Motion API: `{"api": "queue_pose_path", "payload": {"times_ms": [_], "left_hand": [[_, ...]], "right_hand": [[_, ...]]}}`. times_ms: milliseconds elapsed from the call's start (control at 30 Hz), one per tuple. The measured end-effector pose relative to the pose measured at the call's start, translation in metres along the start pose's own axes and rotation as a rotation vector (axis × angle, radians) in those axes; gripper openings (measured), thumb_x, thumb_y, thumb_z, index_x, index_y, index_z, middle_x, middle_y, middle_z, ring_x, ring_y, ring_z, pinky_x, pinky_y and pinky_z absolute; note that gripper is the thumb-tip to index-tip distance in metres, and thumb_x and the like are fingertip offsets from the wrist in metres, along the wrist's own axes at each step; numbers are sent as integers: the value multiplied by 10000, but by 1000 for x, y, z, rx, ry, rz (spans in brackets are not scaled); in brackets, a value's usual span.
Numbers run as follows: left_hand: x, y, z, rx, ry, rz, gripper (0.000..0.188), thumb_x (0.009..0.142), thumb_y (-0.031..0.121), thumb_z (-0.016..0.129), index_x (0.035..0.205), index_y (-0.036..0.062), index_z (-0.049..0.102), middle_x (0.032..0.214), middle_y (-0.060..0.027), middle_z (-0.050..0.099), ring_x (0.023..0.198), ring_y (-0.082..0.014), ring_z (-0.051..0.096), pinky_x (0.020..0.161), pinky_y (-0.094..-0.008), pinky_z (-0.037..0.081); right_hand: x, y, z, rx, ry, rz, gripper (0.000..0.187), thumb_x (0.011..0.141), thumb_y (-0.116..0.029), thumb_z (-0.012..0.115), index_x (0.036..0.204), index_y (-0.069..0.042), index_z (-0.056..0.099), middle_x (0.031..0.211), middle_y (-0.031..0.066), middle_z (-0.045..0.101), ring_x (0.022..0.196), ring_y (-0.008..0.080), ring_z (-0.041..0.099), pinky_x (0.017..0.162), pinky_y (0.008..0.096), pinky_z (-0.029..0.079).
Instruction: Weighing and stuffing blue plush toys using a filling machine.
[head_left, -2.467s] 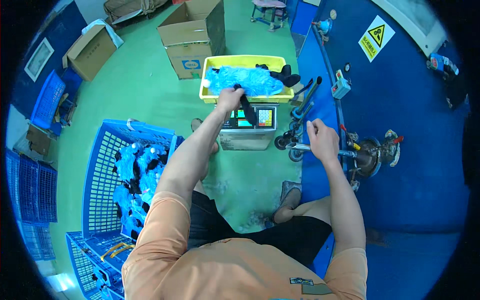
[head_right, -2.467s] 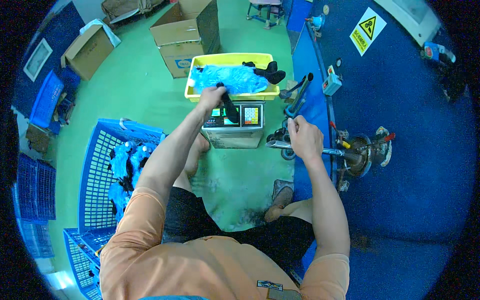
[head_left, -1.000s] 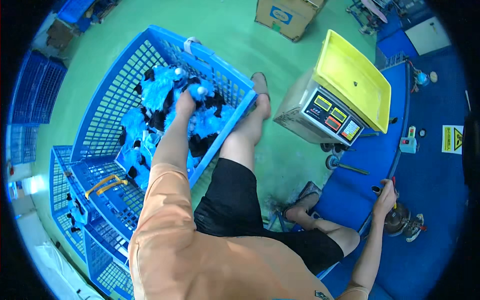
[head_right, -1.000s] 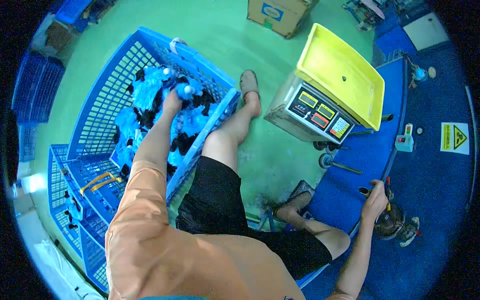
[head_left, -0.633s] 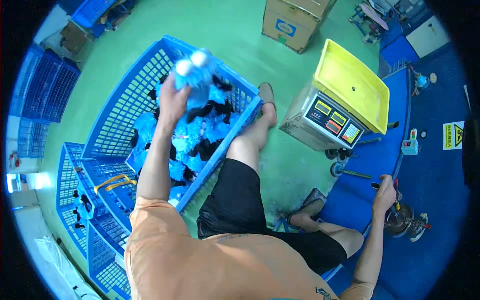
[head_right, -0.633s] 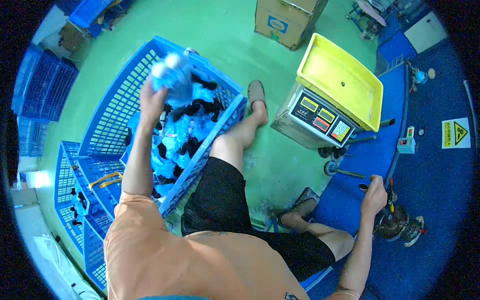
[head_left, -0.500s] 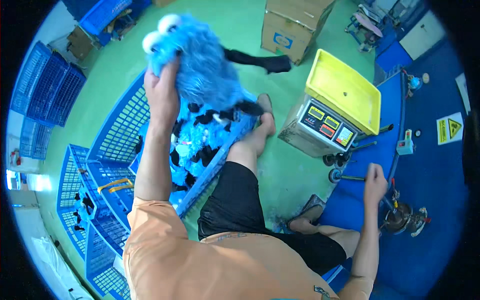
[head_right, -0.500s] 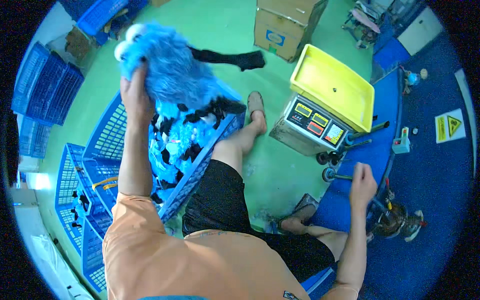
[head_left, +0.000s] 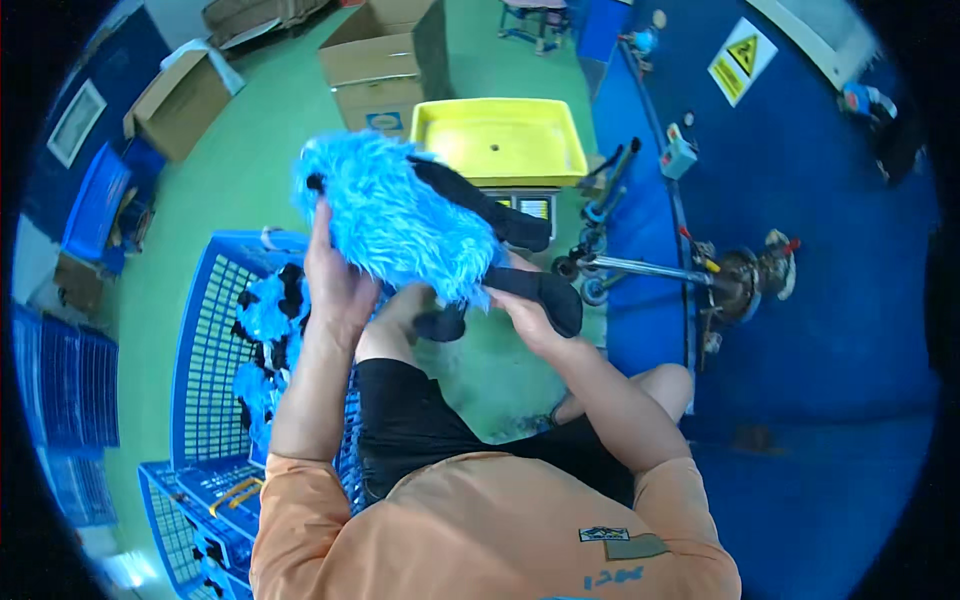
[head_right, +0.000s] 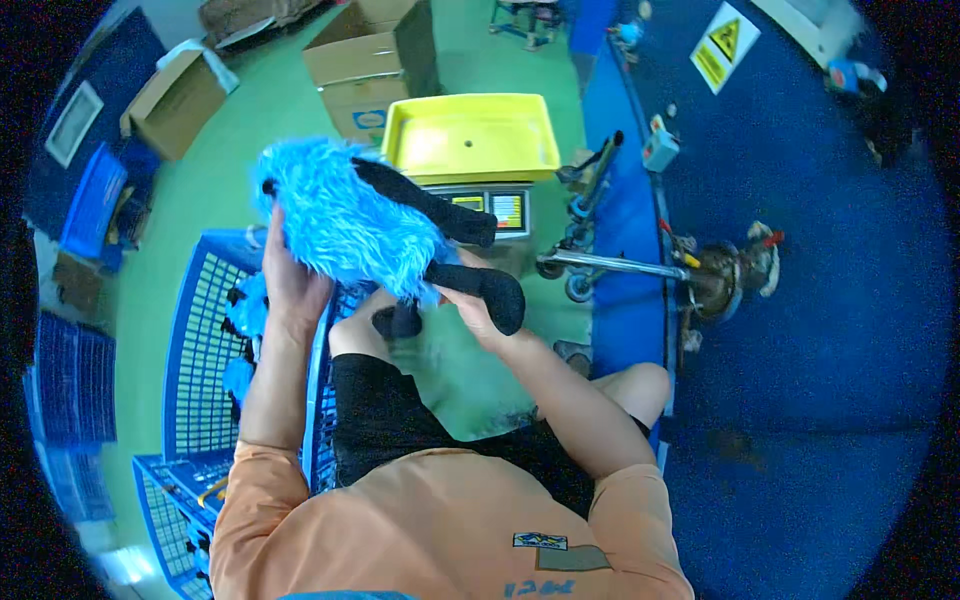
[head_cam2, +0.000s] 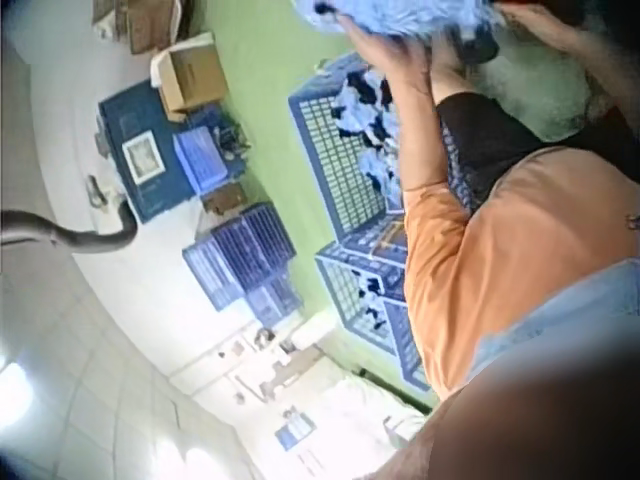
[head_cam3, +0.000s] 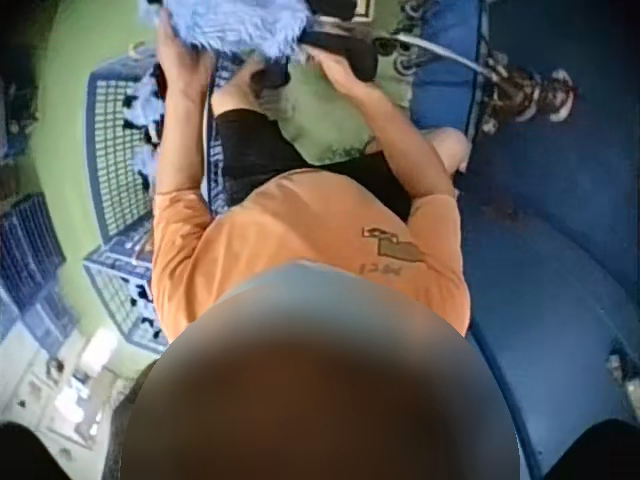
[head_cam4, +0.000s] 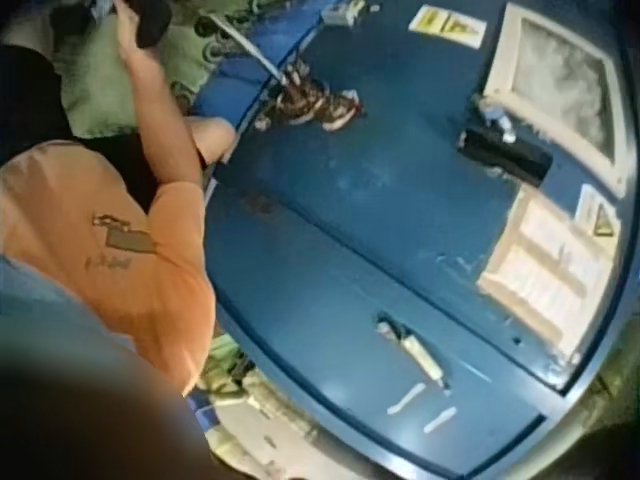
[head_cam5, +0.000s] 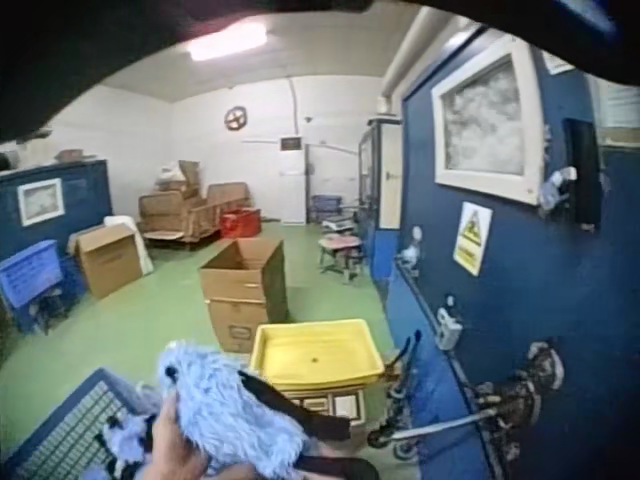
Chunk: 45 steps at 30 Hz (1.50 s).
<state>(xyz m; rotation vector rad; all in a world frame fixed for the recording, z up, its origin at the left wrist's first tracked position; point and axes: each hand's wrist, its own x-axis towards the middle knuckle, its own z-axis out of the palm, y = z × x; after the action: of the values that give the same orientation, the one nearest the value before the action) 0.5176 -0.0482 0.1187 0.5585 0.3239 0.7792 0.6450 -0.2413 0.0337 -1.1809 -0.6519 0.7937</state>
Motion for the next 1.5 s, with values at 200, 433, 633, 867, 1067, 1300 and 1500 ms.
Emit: {"api": "queue_pose_path", "payload": {"times_ms": [200,433,633,867,1067,1300,1500], "left_hand": [[-1,-78,-51,-37,25,-16,387,1068,339,456,1331,79,567,1287,-69,644,1130,-197,629,1020,-365,495],[-27,-138,-47,-168,208,-247,432,1043,358,512,1370,77,521,1345,-88,614,1164,-224,622,1059,-369,475],[-18,-159,-54,-188,129,-360,453,1023,314,566,1383,46,495,1319,-103,620,1142,-219,626,1005,-345,500],[-8,-160,-68,360,296,122,340,1030,258,542,1245,-3,572,1130,-106,659,980,-171,626,882,-295,511],[-2,-181,-45,953,140,75,298,1002,248,571,946,-35,646,799,-78,633,692,-143,530,654,-291,485],[7,-214,32,1009,-648,4,181,923,94,584,1073,2,628,886,-75,641,732,-162,540,692,-316,477],[5,-208,3,1012,-624,-234,279,898,24,547,1171,25,605,991,-86,654,791,-186,558,745,-313,479]], "right_hand": [[-9,0,-35,148,181,-93,270,952,-59,602,1217,-11,625,1151,86,668,960,145,615,833,287,502],[-32,-8,-44,275,149,43,239,970,-66,551,1193,-14,622,1125,78,669,962,130,604,826,270,486],[-24,29,-44,393,223,6,238,990,-95,534,1209,-22,589,1006,61,683,853,129,614,765,278,491],[-5,4,-64,-358,339,-108,283,973,-60,505,1251,-63,560,907,97,678,683,194,602,664,340,484],[-20,-25,-96,-861,565,-321,439,832,65,443,1219,-67,606,877,83,645,600,184,483,567,364,396],[-74,-54,-233,-778,949,-79,278,846,-6,497,1099,-19,611,984,130,639,857,242,583,805,359,468],[-32,-97,-153,-1433,777,-599,225,883,-88,547,1094,-44,614,1047,147,644,929,311,596,878,396,459]]}}
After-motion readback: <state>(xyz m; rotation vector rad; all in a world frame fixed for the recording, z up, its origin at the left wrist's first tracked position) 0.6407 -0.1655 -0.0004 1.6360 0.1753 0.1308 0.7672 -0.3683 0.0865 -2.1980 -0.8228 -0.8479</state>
